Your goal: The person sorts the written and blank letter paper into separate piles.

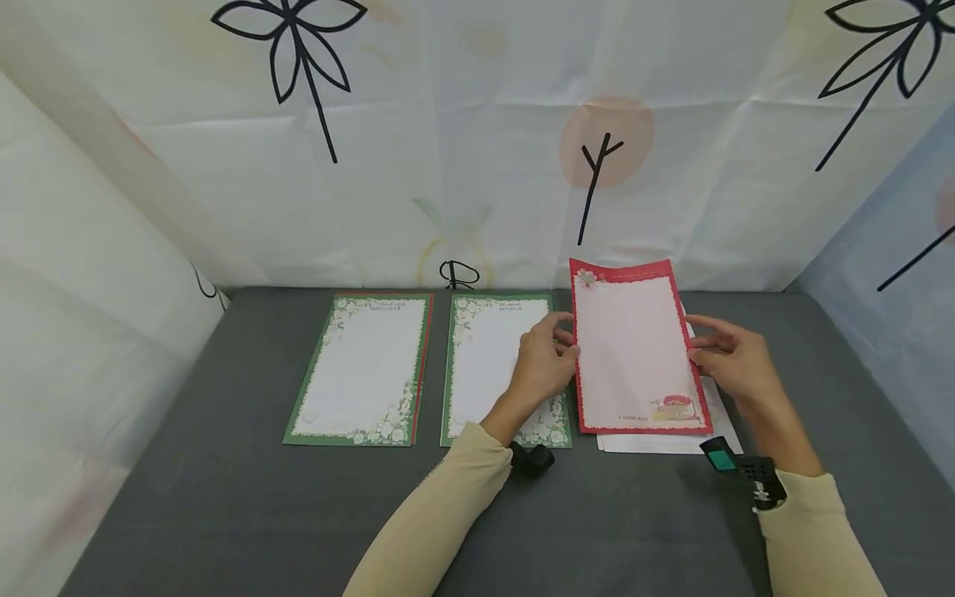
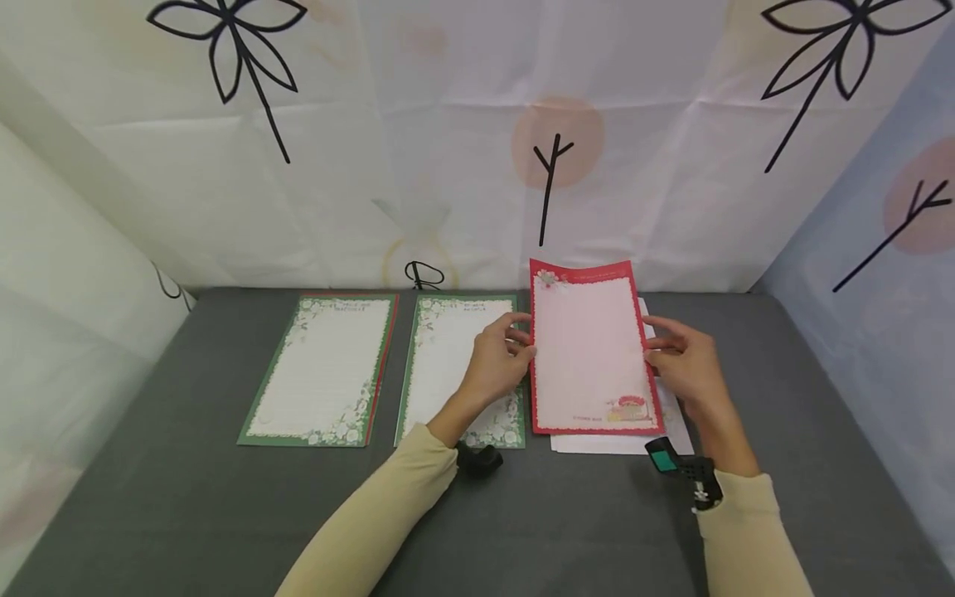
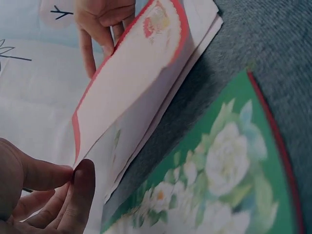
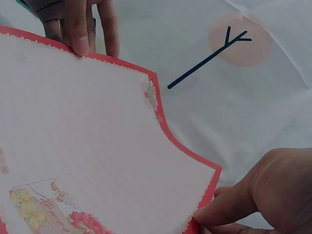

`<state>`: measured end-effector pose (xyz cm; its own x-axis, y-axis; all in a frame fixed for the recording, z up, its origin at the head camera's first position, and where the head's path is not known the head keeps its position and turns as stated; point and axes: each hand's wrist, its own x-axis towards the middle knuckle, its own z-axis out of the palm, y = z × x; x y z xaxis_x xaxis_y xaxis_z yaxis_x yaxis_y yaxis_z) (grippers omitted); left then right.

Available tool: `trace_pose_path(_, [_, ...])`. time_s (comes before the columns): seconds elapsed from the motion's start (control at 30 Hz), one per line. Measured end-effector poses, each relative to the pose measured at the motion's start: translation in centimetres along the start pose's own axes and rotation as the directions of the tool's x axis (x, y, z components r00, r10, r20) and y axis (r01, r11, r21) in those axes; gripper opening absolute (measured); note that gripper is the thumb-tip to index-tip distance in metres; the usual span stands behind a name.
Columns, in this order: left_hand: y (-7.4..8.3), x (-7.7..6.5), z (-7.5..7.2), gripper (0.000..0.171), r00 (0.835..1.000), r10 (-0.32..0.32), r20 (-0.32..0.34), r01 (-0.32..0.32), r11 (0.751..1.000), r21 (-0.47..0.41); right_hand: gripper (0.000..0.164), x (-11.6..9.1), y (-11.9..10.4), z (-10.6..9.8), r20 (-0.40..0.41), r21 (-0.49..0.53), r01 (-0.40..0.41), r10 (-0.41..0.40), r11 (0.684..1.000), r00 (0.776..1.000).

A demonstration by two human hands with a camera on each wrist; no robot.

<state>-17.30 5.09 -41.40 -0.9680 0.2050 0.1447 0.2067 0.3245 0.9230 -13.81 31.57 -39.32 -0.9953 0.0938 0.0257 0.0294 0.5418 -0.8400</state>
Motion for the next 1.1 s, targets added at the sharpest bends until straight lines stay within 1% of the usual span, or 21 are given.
trace_pose_path(0.13, [0.0, 0.1, 0.9, 0.042, 0.999, -0.007, 0.032, 0.006, 0.999, 0.033, 0.049, 0.0, 0.4, -0.6, -0.001, -0.038, -0.034, 0.034, 0.999, 0.999])
trace_pose_path(0.33, [-0.1, 0.1, 1.8, 0.041, 0.997, -0.016, 0.071, 0.009, 0.996, 0.093, 0.048, 0.1, 0.8, -1.3, 0.035, -0.104, -0.080, 0.084, 0.991, 0.996])
trace_pose_path(0.5, [-0.1, 0.2, 2.2, 0.037, 0.997, -0.032, 0.075, 0.017, 0.981, 0.194, 0.047, 0.1, 0.9, -1.7, 0.061, -0.151, -0.101, 0.111, 0.983, 0.992])
trace_pose_path(0.63, [0.0, 0.3, 2.4, 0.035, 0.996, -0.038, 0.082, 0.015, 0.967, 0.255, 0.048, 0.2, 0.9, -1.7, 0.076, -0.175, -0.129, 0.144, 0.976, 0.987])
trace_pose_path(0.77, [0.2, 0.2, 2.3, 0.032, 0.994, -0.035, 0.105, 0.006, 0.964, 0.266, 0.048, 0.3, 1.0, -1.6, 0.090, -0.184, -0.171, 0.190, 0.968, 0.978])
trace_pose_path(0.83, [0.4, 0.2, 2.3, 0.030, 0.992, -0.043, 0.117, 0.012, 0.967, 0.253, 0.048, 0.3, 1.0, -1.6, 0.093, -0.189, -0.189, 0.209, 0.964, 0.974])
trace_pose_path(1.0, [0.5, 0.3, 2.3, 0.018, 0.988, -0.064, 0.138, 0.026, 0.966, 0.258, 0.050, 0.4, 1.2, -1.4, 0.095, -0.186, -0.229, 0.249, 0.955, 0.964])
trace_pose_path(1.1, [0.6, 0.3, 2.3, 0.014, 0.986, -0.076, 0.149, 0.034, 0.963, 0.266, 0.050, 0.4, 1.4, -1.3, 0.094, -0.178, -0.247, 0.266, 0.953, 0.959])
